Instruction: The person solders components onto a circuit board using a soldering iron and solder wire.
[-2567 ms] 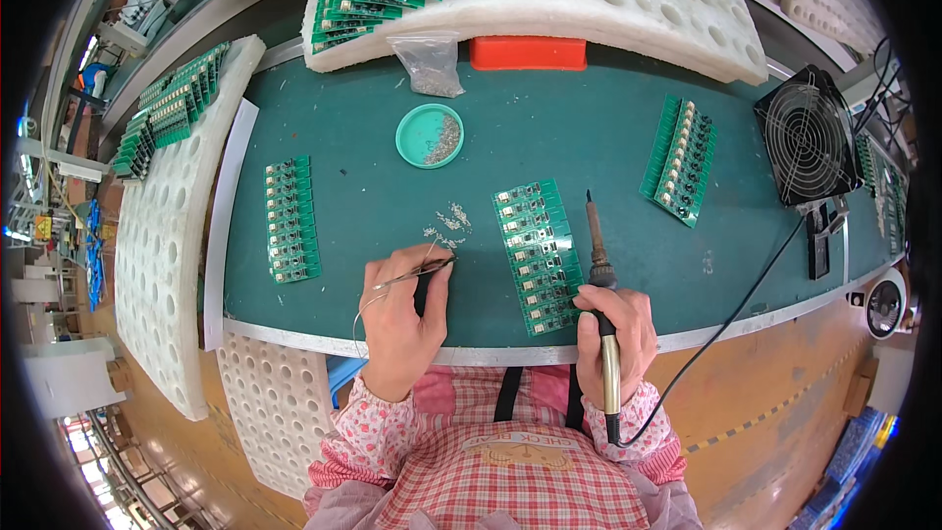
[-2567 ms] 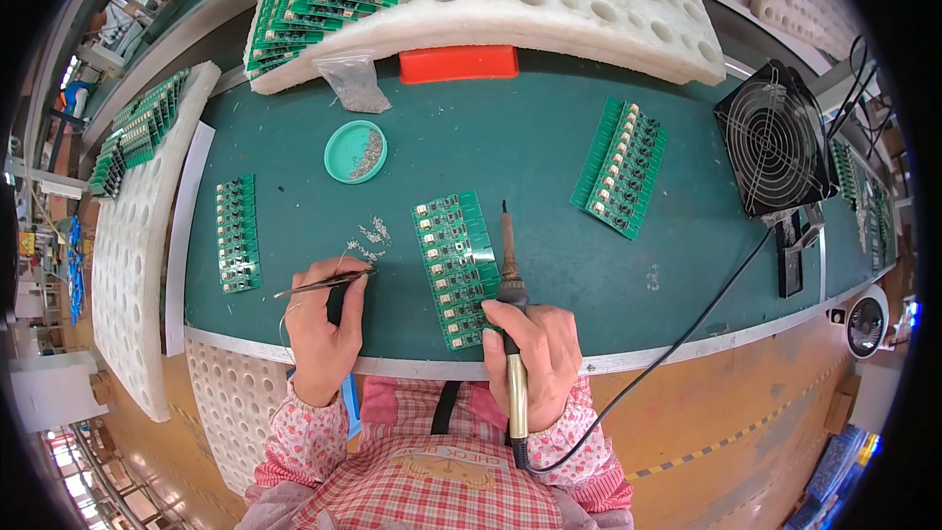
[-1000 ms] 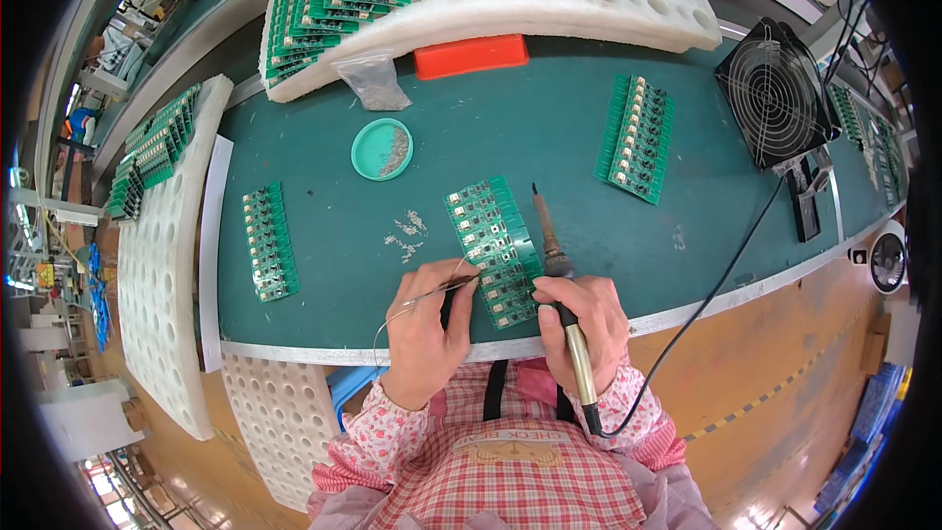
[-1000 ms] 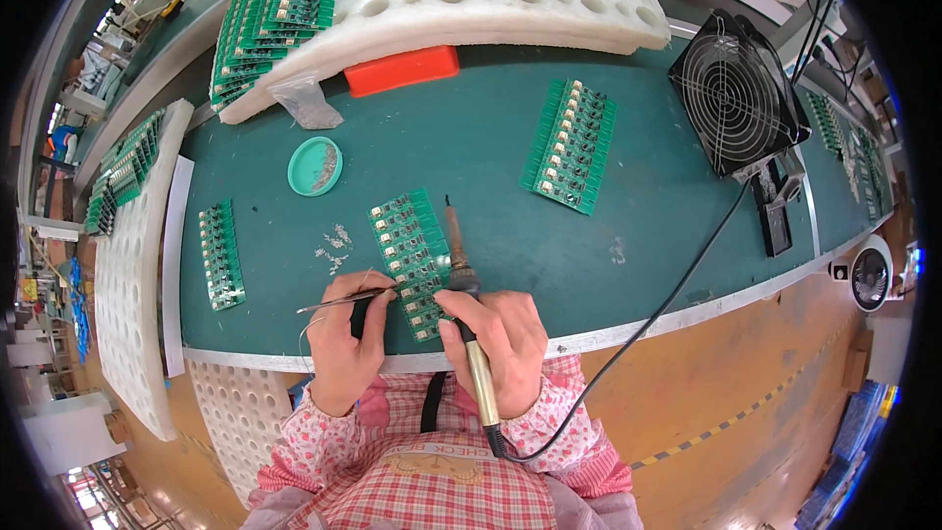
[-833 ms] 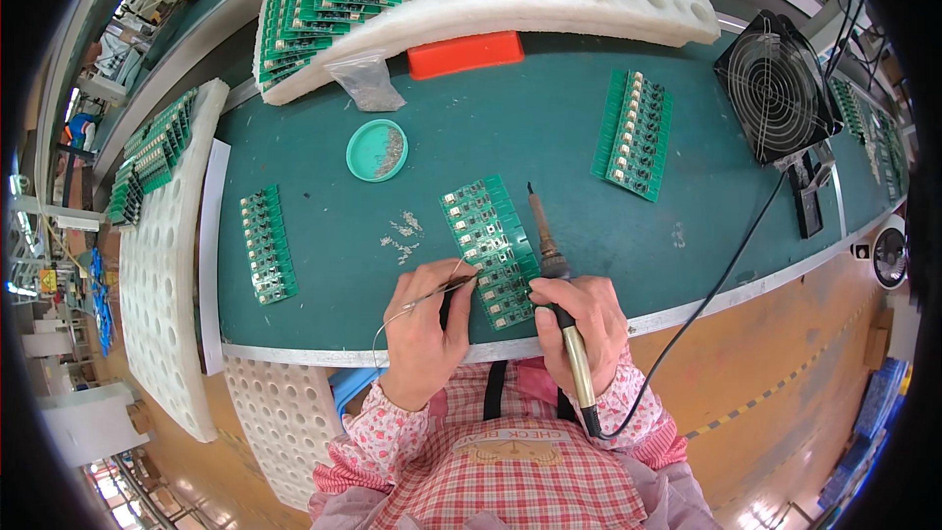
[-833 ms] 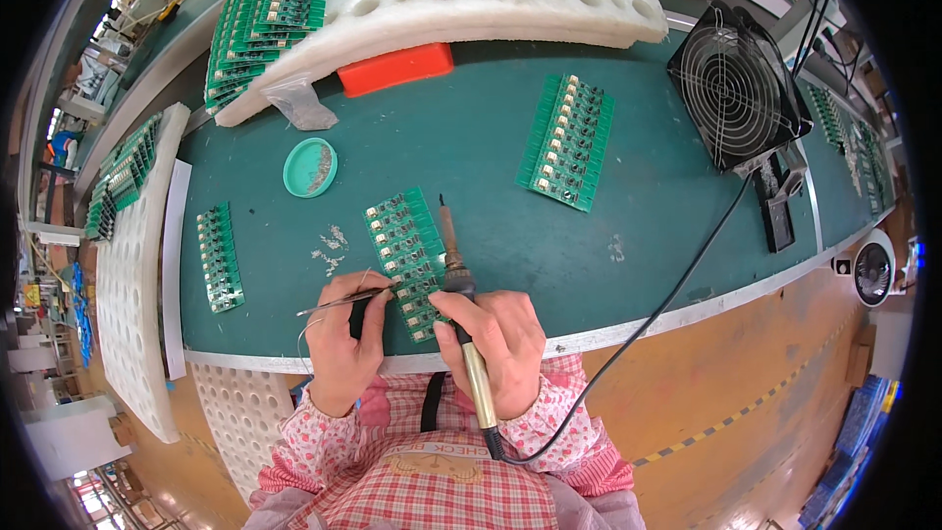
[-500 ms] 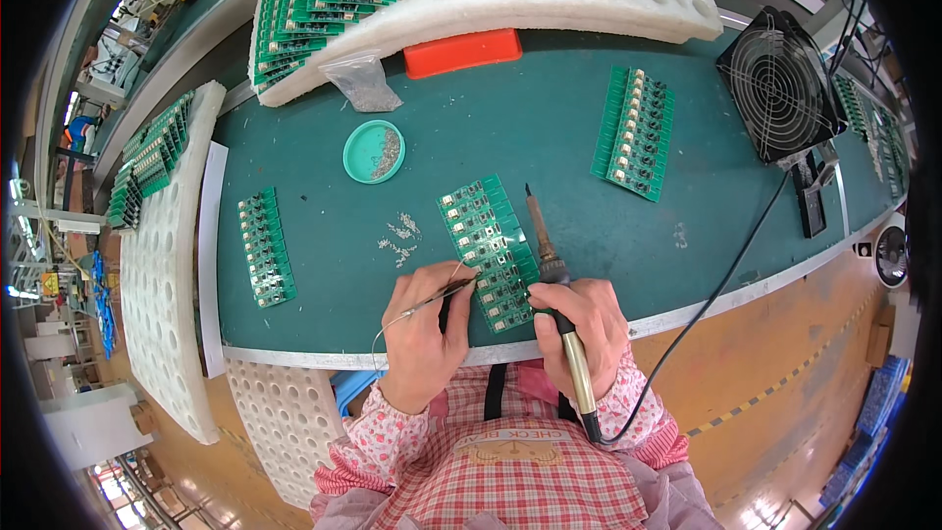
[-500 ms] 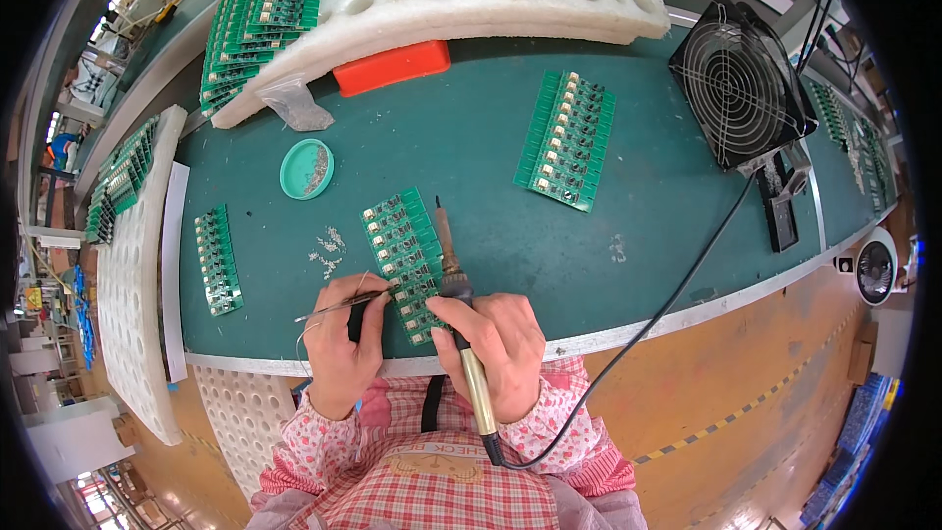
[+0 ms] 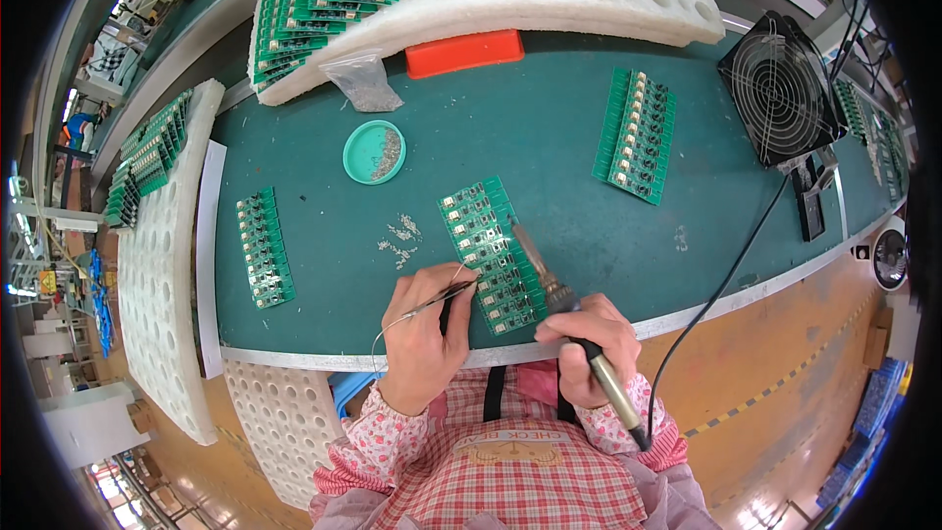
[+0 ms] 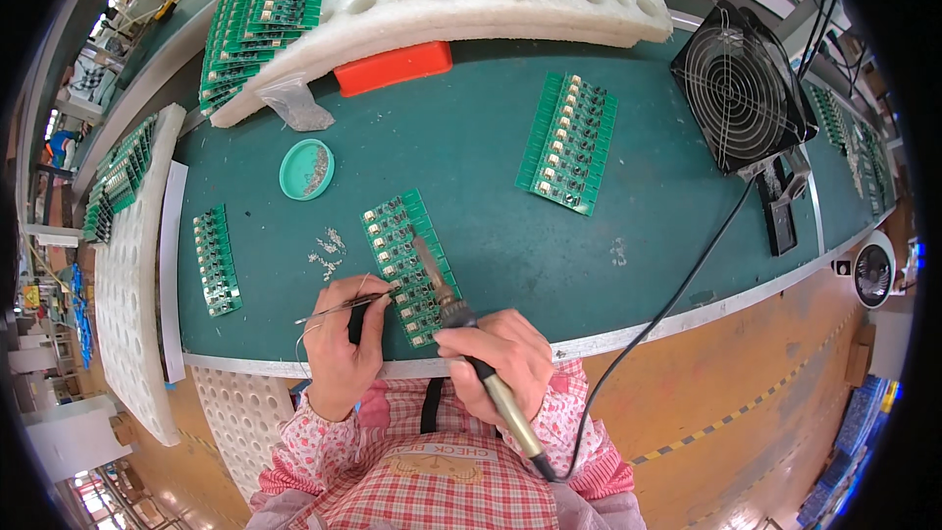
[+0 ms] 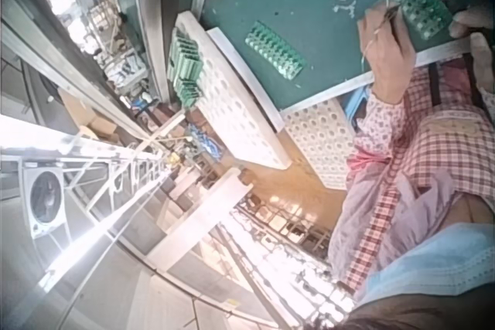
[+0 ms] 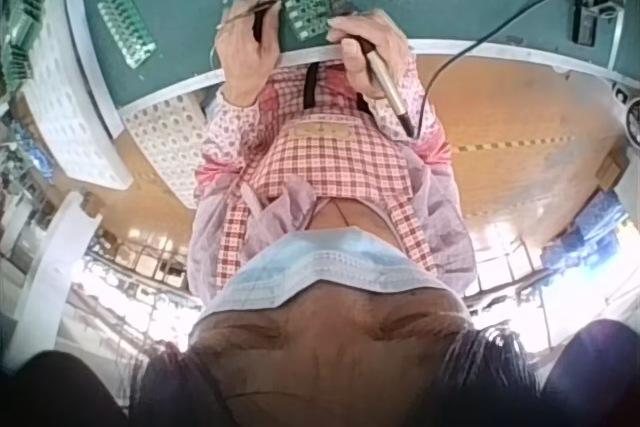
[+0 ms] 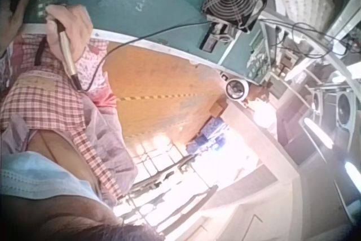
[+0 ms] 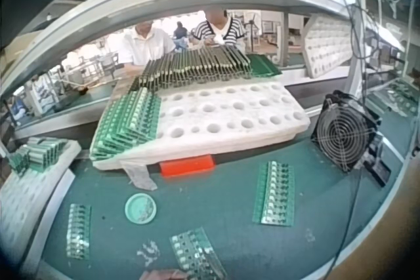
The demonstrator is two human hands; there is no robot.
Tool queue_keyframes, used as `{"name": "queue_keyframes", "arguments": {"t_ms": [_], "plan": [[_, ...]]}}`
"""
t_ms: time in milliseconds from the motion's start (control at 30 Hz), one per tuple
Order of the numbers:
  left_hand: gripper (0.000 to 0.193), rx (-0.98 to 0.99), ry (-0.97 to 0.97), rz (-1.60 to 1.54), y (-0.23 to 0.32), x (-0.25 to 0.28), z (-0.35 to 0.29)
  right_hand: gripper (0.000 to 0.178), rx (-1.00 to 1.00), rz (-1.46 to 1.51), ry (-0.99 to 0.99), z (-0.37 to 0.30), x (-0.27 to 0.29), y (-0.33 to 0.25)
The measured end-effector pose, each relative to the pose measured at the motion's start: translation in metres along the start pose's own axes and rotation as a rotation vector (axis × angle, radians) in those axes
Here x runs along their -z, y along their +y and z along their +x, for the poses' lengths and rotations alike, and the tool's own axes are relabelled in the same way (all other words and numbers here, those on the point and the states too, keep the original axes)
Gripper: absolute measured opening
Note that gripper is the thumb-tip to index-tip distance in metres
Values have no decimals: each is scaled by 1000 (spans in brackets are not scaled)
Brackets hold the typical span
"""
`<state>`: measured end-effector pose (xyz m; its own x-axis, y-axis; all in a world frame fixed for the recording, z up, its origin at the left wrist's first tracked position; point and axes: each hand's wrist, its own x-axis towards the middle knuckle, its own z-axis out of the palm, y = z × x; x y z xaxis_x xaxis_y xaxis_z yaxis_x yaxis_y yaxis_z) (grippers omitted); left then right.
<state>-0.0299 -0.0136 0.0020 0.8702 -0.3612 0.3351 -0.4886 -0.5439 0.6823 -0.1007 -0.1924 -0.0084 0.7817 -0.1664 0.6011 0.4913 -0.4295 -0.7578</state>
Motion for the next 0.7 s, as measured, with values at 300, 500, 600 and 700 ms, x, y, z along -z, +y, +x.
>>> {"name": "queue_keyframes", "arguments": {"t_ms": [300,500,600,700], "plan": [[24,-19,27,-20,-4,-2,-1,16,-36,371,65,-2,-3,3],[24,-22,27,-21,-3,-1,-1,29,-79,293,-41,1,2,-3],[23,-12,29,-29,-2,-1,-1,29,-82,291,-41,0,2,-3],[23,-15,32,-28,-2,-2,-2,29,-81,300,-38,0,2,-3]]}}
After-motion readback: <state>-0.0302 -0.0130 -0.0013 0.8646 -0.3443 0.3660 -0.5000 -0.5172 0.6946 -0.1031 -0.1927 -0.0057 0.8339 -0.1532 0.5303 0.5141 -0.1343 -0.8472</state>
